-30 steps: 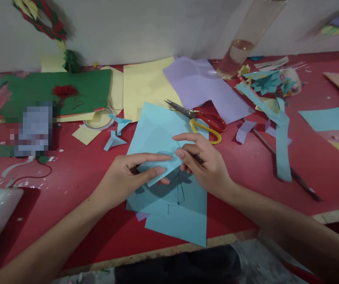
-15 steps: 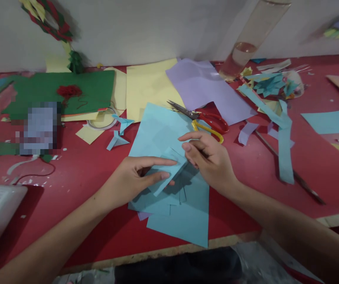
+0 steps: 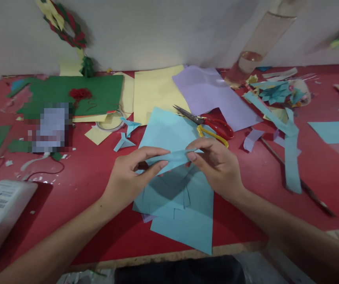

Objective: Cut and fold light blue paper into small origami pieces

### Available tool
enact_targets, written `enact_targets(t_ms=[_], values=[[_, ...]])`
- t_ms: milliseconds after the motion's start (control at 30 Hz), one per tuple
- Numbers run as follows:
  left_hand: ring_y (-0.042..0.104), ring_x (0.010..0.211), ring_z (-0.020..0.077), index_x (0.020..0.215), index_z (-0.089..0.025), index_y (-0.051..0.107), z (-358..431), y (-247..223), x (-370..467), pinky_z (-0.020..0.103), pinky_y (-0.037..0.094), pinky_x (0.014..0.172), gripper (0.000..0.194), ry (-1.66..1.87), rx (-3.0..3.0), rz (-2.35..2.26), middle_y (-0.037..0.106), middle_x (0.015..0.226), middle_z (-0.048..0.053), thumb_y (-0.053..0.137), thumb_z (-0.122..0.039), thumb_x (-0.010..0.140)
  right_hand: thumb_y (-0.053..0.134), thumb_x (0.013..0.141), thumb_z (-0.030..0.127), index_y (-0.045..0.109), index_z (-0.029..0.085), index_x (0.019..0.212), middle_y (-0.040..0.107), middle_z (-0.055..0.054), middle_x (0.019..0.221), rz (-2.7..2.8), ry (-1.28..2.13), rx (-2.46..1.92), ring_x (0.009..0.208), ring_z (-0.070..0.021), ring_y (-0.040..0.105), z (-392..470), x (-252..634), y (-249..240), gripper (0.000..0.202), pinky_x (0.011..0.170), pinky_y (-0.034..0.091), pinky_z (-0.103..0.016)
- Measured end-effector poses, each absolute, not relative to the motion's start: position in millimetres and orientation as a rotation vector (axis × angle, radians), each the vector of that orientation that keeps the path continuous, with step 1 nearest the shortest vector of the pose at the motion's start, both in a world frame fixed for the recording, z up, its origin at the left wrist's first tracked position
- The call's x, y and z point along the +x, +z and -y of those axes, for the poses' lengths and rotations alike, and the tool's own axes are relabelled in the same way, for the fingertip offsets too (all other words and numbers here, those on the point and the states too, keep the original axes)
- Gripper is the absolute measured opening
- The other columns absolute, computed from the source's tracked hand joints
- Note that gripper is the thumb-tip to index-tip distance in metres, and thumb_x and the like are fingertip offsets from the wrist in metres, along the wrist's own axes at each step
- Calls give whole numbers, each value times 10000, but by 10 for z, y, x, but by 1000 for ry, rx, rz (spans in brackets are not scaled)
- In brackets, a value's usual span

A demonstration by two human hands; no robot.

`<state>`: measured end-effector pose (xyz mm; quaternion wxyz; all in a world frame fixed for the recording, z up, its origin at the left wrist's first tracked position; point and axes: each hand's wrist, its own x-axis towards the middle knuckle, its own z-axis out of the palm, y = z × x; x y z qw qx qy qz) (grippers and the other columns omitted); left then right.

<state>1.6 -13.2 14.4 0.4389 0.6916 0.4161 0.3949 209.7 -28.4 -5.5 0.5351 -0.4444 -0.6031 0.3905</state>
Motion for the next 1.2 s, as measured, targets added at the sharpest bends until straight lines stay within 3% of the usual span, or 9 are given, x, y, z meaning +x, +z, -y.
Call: enact_targets(t_ms=[133,267,667,1000,1200], values=[[697,1005,167,930,-231,745,122,164,-31,288,560,902,189,1126,1964,-826,755,1043,18,654,-77,870,661,845,91,685,272,928,626,-31,1027,1602,783,-948,1033,-180,596,270,2148,-89,200,879,517,-353],[641,1112,194,932,-257,745,92,160,-65,364,522,981,173,1180,2073,-748,702,1171,41,702,-110,852,651,820,42,702,294,938,601,-37,1116,1610,773,-934,1096,-202,565,275,2179,-104,284,926,489,-401],[645,1109,190,923,-269,745,86,133,-71,340,557,916,149,1172,2055,-755,689,1202,31,724,-146,843,619,801,-5,706,289,912,603,-37,1123,1639,746,-948,1106,-209,571,291,2160,-79,326,925,489,-404],[687,1029,184,908,-211,748,98,142,-46,306,570,869,92,1194,2083,-712,706,1158,88,759,-213,817,761,791,127,696,290,917,550,-38,1272,1859,632,-911,1216,-208,538,330,2142,-48,216,890,513,-332],[687,1030,188,938,-205,750,88,144,-35,309,574,878,138,1165,2101,-679,712,1156,100,766,-179,804,755,800,132,712,300,887,591,-30,1198,1862,619,-867,1145,-191,582,325,2148,-39,195,840,539,-312]])
